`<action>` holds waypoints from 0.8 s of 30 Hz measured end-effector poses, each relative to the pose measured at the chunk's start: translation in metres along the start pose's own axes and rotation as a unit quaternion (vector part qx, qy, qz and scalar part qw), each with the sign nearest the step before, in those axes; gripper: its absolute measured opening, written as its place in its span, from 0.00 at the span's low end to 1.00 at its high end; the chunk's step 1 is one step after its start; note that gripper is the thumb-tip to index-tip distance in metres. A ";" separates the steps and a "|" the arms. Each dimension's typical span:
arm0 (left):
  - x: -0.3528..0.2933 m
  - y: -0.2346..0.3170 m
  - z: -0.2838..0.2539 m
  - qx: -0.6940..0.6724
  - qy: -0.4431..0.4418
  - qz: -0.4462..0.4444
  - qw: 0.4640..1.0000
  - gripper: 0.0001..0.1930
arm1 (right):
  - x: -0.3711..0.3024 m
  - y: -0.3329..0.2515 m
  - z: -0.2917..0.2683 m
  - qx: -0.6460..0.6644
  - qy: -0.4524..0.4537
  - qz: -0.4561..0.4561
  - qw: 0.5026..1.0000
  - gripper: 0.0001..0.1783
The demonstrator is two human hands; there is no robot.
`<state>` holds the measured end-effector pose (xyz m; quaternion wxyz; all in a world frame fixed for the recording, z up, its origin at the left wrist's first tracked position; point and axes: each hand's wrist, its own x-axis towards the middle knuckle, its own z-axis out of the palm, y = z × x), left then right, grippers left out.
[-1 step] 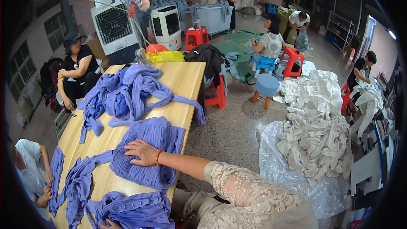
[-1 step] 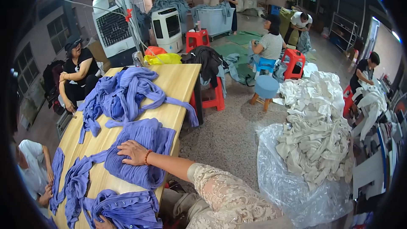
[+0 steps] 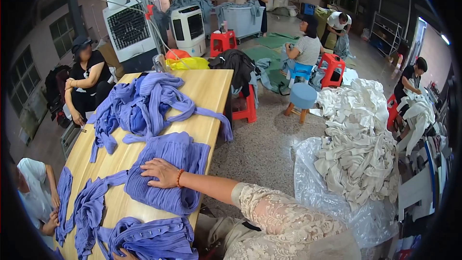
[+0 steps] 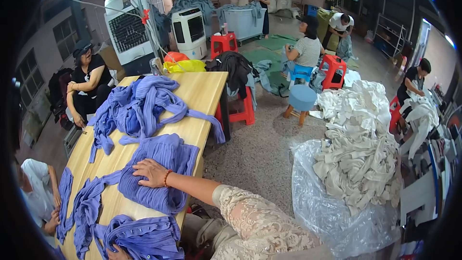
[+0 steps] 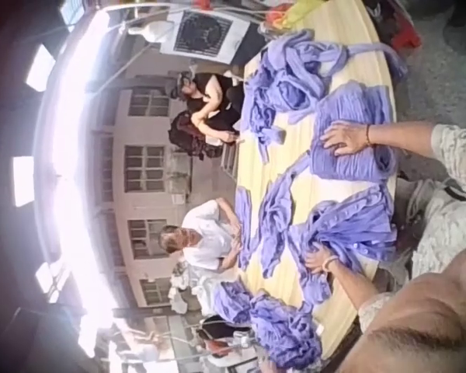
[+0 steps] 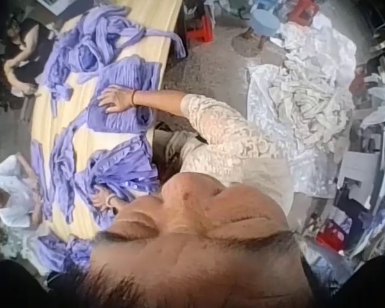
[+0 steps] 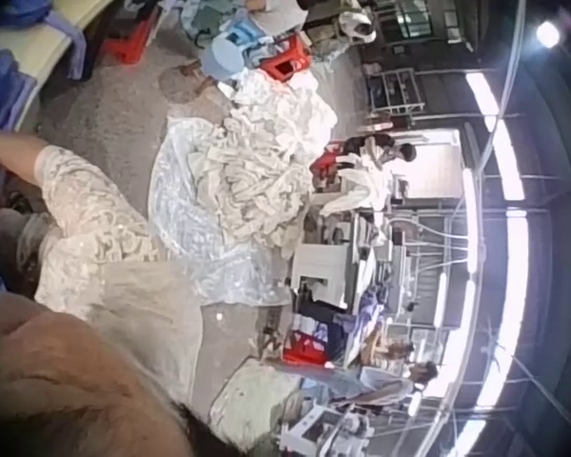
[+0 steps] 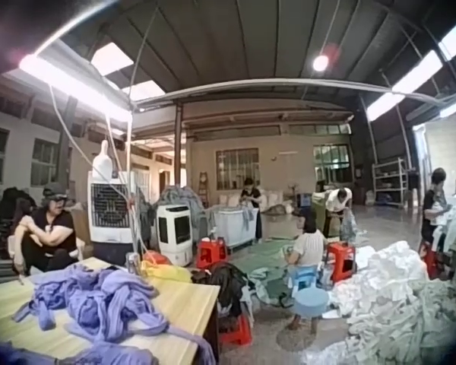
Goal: Inspecting garments for quality, trimming loose threads with scissors, and folding them neatly on a table.
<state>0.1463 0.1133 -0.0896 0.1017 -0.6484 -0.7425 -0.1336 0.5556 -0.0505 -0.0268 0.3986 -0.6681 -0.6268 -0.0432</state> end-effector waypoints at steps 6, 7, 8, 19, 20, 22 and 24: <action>-0.002 0.005 -0.009 -0.011 -0.031 -0.003 0.999 0.40 | -0.002 -0.001 -0.003 -0.001 -0.001 0.005 1.000 0.25; -0.002 0.005 -0.009 -0.008 -0.029 -0.007 1.000 0.40 | -0.001 -0.002 -0.002 0.000 -0.001 0.006 1.000 0.25; -0.002 0.004 -0.008 -0.006 -0.027 -0.012 1.000 0.40 | -0.001 -0.002 -0.002 -0.004 0.001 0.000 1.000 0.25; -0.001 0.002 -0.004 0.007 -0.001 0.003 1.000 0.39 | -0.002 -0.002 -0.001 -0.011 0.004 -0.006 1.000 0.25; -0.002 0.003 -0.005 0.004 0.001 0.005 1.000 0.39 | -0.002 -0.001 -0.001 -0.012 0.005 -0.006 1.000 0.25; -0.004 0.005 -0.011 0.010 0.002 0.003 1.000 0.39 | -0.002 -0.001 -0.001 -0.013 0.005 -0.005 1.000 0.25; -0.005 0.007 -0.016 0.016 0.004 0.001 1.000 0.39 | -0.003 -0.001 -0.002 -0.012 0.002 -0.003 1.000 0.25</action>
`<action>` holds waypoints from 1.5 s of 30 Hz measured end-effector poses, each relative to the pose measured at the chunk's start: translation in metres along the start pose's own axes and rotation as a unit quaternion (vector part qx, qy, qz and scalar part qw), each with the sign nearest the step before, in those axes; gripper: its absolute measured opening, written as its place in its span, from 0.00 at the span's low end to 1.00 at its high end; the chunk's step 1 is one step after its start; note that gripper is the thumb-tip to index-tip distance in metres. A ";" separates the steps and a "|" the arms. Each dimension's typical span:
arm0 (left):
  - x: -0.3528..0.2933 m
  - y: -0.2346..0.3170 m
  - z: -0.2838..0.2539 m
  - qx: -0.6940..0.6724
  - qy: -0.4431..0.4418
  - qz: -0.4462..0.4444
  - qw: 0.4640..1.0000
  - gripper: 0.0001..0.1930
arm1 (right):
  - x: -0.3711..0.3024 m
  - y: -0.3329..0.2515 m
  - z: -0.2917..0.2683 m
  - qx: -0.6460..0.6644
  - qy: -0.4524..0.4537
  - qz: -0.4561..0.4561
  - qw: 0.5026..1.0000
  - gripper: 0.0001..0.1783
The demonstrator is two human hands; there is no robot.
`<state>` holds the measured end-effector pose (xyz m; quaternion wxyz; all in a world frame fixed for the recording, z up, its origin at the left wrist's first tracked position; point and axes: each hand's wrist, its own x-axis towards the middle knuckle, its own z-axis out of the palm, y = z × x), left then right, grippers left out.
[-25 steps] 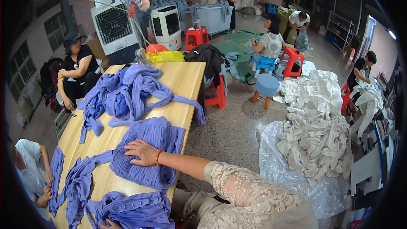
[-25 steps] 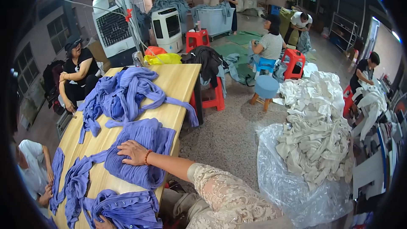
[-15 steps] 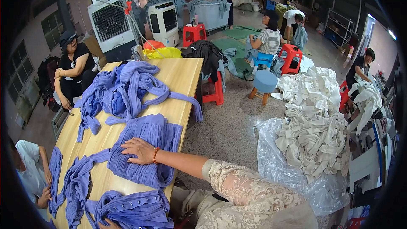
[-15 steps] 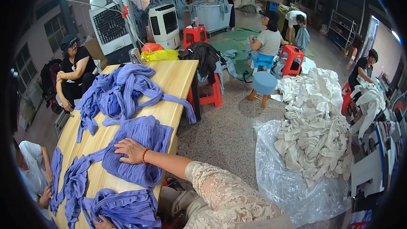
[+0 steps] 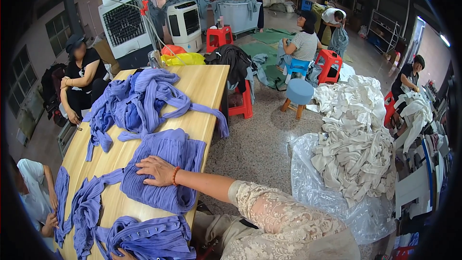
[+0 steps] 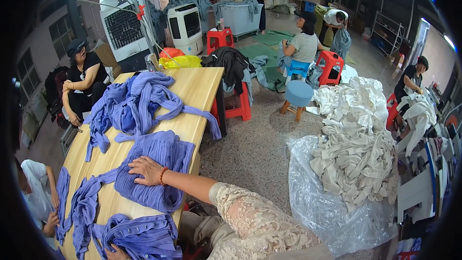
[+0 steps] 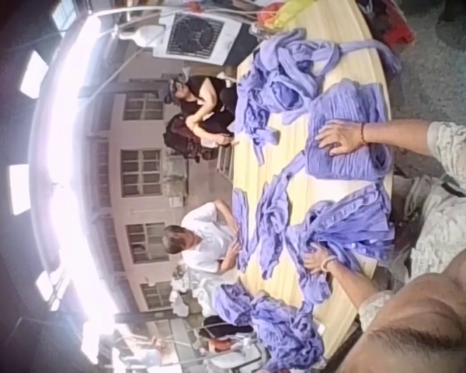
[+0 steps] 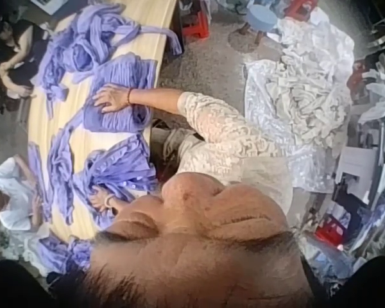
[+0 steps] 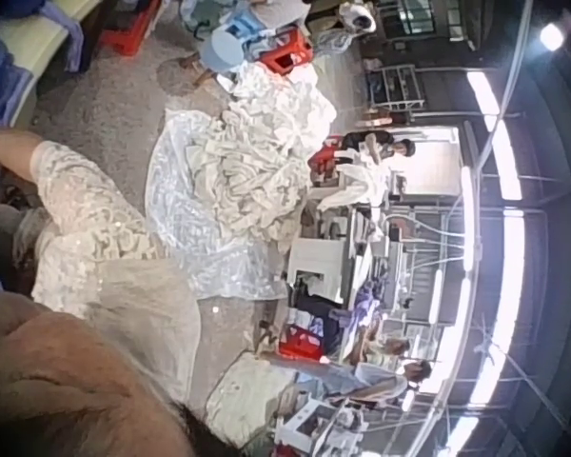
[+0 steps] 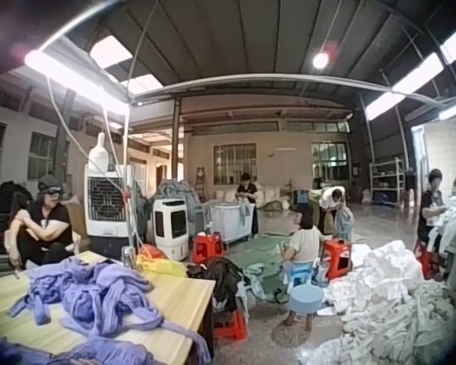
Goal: Inspecting garments for quality, trimming loose threads with scissors, and folding them neatly on a table.
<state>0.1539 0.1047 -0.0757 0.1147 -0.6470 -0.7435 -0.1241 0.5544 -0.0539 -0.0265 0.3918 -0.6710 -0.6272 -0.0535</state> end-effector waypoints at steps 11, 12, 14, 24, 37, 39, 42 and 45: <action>0.004 -0.006 0.018 -0.020 0.031 0.003 0.999 0.39 | 0.002 0.000 -0.002 0.000 -0.003 0.005 1.000 0.25; 0.006 -0.007 0.021 -0.021 0.039 0.008 0.999 0.39 | 0.001 0.000 -0.001 0.002 0.000 0.005 1.000 0.24; 0.009 -0.009 0.023 -0.032 0.016 0.012 0.999 0.39 | 0.000 0.001 -0.001 0.000 0.001 0.008 1.000 0.24; 0.011 -0.010 0.029 -0.036 0.025 0.000 0.999 0.38 | 0.001 0.000 0.002 0.024 0.011 0.007 1.000 0.24; 0.012 -0.016 0.045 -0.060 0.102 0.023 0.993 0.36 | 0.002 0.000 0.003 0.016 0.015 0.002 1.000 0.24; 0.013 -0.017 0.050 -0.027 0.146 0.027 0.989 0.34 | 0.002 -0.001 0.002 0.009 0.009 0.002 1.000 0.24; 0.013 -0.015 0.051 -0.016 0.122 0.027 0.992 0.34 | 0.000 0.000 0.000 0.010 0.007 0.001 1.000 0.24; 0.016 -0.018 0.061 0.001 0.170 0.041 0.985 0.33 | 0.000 0.000 0.000 0.012 0.007 0.001 1.000 0.24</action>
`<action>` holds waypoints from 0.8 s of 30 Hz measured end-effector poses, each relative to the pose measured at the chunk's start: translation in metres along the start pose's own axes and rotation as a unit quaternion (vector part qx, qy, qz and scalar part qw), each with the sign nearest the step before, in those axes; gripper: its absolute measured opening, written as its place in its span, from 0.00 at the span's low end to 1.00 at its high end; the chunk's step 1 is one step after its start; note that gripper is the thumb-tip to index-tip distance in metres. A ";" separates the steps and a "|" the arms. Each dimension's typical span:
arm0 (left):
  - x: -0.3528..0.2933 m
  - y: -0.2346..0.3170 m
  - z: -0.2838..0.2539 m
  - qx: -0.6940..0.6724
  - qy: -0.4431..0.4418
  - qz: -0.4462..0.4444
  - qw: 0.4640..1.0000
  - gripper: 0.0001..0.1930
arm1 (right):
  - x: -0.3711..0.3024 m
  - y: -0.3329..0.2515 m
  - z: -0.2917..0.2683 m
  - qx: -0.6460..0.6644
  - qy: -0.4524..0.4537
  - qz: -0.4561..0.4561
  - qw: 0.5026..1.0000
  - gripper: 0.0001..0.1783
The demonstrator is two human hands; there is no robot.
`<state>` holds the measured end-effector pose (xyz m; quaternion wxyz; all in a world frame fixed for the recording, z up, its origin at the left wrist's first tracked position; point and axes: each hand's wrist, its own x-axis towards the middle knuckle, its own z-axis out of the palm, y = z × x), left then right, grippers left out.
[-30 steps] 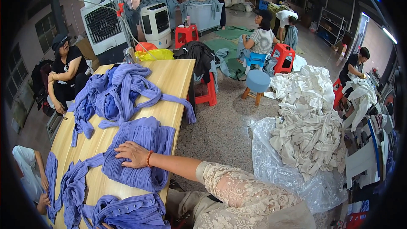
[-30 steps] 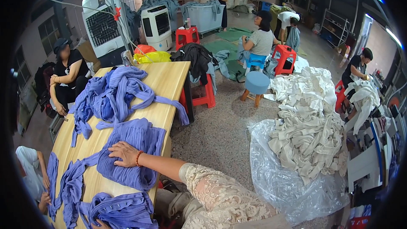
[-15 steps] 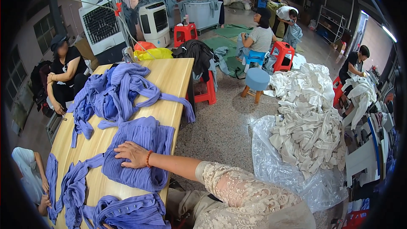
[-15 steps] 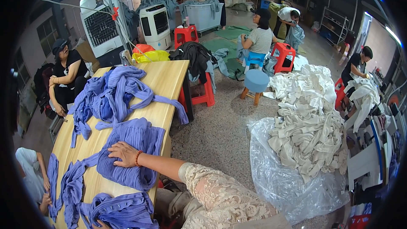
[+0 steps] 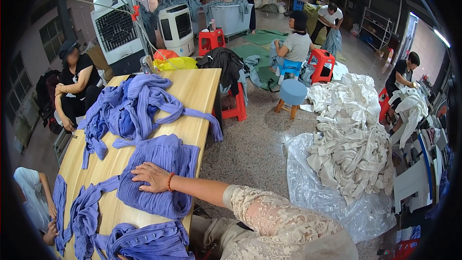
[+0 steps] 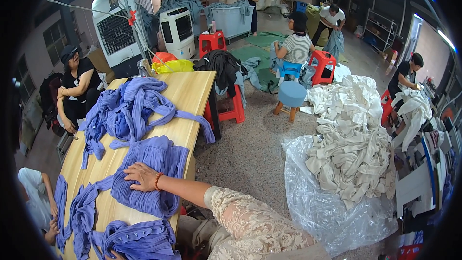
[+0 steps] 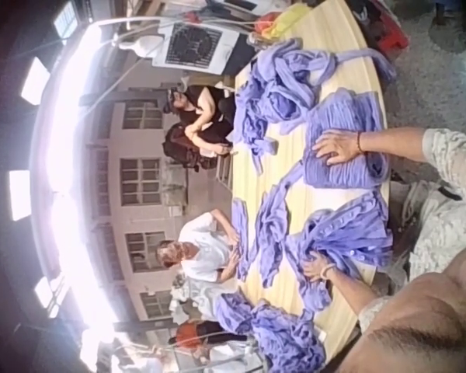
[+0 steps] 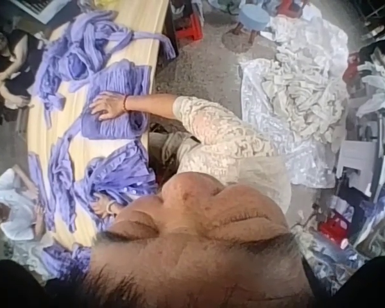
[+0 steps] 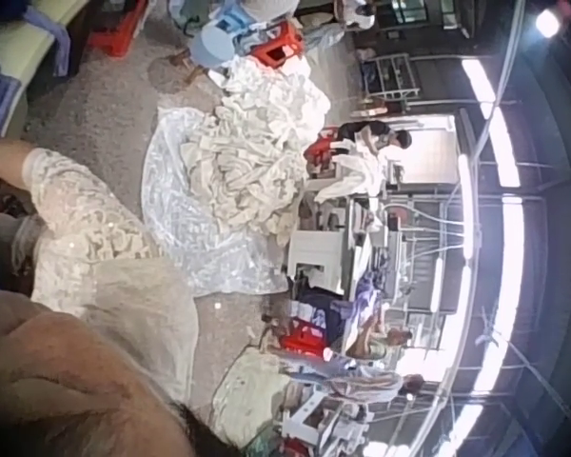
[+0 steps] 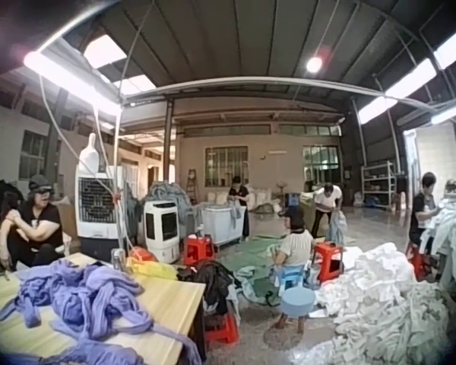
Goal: Inspecting garments for quality, trimming loose threads with scissors, and folding them neatly on a table.
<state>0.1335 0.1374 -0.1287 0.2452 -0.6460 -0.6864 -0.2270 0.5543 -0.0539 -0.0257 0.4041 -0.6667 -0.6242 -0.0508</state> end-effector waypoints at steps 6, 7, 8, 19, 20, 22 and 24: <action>-0.001 -0.005 0.016 0.015 0.096 0.024 0.995 0.33 | 0.001 0.000 0.001 -0.001 0.002 -0.004 1.000 0.24; -0.001 -0.004 0.016 0.014 0.096 0.024 0.995 0.33 | 0.001 0.001 0.001 -0.002 0.001 -0.001 1.000 0.24; -0.001 -0.004 0.014 0.003 0.095 0.024 0.995 0.32 | 0.001 0.001 0.002 -0.002 -0.001 0.002 1.000 0.24; 0.001 0.001 -0.005 -0.016 0.027 -0.009 0.999 0.32 | 0.000 0.001 0.002 -0.006 -0.002 0.001 1.000 0.24; 0.001 0.002 -0.007 -0.018 0.013 -0.010 1.000 0.33 | 0.000 0.001 0.002 -0.006 -0.001 0.002 1.000 0.24; 0.001 0.002 -0.009 -0.020 0.000 -0.012 1.000 0.33 | 0.001 -0.001 0.002 -0.005 -0.003 0.003 1.000 0.24; 0.001 0.004 -0.010 0.004 -0.021 -0.020 1.000 0.35 | 0.001 0.000 0.001 -0.004 -0.003 0.005 1.000 0.24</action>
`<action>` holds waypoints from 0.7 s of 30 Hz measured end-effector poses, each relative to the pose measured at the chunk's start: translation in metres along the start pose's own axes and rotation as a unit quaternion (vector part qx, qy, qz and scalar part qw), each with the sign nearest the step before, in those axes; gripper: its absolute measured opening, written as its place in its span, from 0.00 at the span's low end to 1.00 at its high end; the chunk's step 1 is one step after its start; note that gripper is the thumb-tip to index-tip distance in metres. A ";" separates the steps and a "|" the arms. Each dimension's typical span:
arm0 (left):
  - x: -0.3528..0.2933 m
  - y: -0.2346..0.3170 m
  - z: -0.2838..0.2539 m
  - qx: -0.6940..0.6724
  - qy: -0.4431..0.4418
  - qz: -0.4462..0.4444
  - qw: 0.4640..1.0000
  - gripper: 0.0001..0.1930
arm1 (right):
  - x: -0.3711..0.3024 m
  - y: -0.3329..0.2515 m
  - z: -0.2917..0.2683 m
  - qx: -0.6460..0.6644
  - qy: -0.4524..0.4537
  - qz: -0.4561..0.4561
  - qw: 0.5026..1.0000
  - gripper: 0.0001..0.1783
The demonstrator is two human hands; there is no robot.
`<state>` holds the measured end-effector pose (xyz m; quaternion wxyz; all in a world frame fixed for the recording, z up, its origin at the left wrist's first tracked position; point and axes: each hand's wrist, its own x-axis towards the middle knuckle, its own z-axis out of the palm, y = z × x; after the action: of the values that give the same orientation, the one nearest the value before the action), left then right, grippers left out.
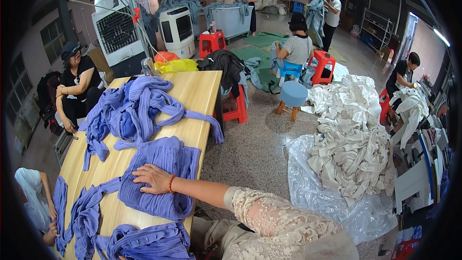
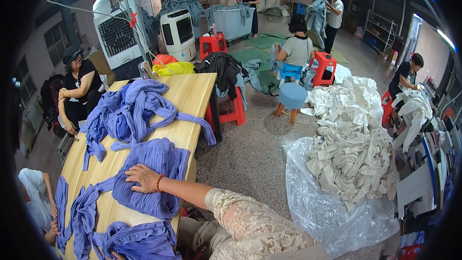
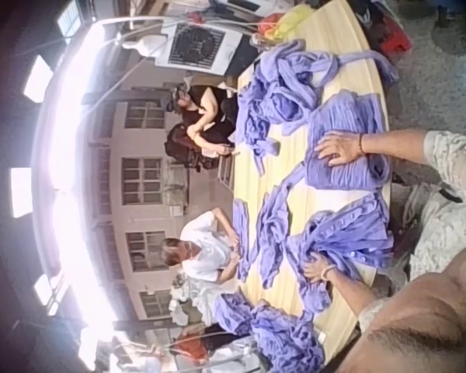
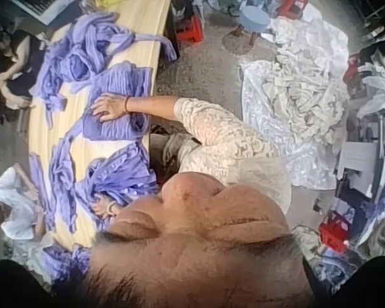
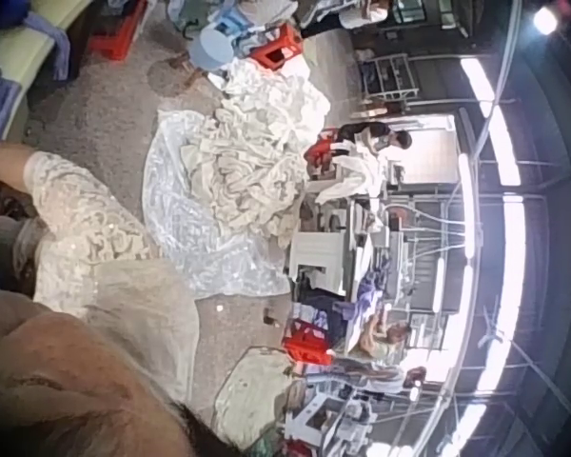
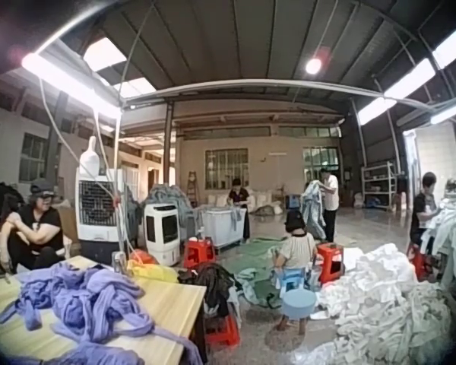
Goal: Inspecting garments for quality, trimming loose threads with scissors, and folding them neatly on a table.
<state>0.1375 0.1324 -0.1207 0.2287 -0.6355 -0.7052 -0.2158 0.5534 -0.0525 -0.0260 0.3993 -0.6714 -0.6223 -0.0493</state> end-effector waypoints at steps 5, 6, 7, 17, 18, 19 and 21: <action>0.001 0.002 -0.005 -0.019 -0.035 -0.002 0.999 0.36 | 0.000 0.001 -0.002 0.000 -0.002 0.000 1.000 0.24; 0.000 0.001 -0.004 -0.026 -0.032 0.001 0.999 0.37 | 0.000 0.002 -0.002 0.000 -0.002 -0.001 1.000 0.24; 0.001 0.001 -0.002 -0.027 -0.031 0.001 0.999 0.37 | 0.000 0.002 -0.002 0.002 0.000 0.000 1.000 0.24; -0.002 -0.008 0.038 0.003 0.167 0.034 0.985 0.33 | -0.002 0.002 0.003 -0.003 0.007 -0.002 1.000 0.24; -0.002 -0.005 0.036 0.001 0.167 0.034 0.985 0.33 | -0.003 0.001 0.003 -0.006 0.008 -0.004 1.000 0.24; -0.003 -0.003 0.034 0.009 0.170 0.036 0.985 0.33 | -0.003 0.002 0.002 -0.007 0.009 -0.004 1.000 0.24; -0.003 -0.002 0.031 0.028 0.174 0.041 0.983 0.33 | -0.003 0.002 0.001 -0.004 0.007 -0.006 1.000 0.23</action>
<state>0.1347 0.1483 -0.1471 0.3744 -0.6102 -0.6336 -0.2934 0.5543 -0.0543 -0.0293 0.4010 -0.6685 -0.6236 -0.0588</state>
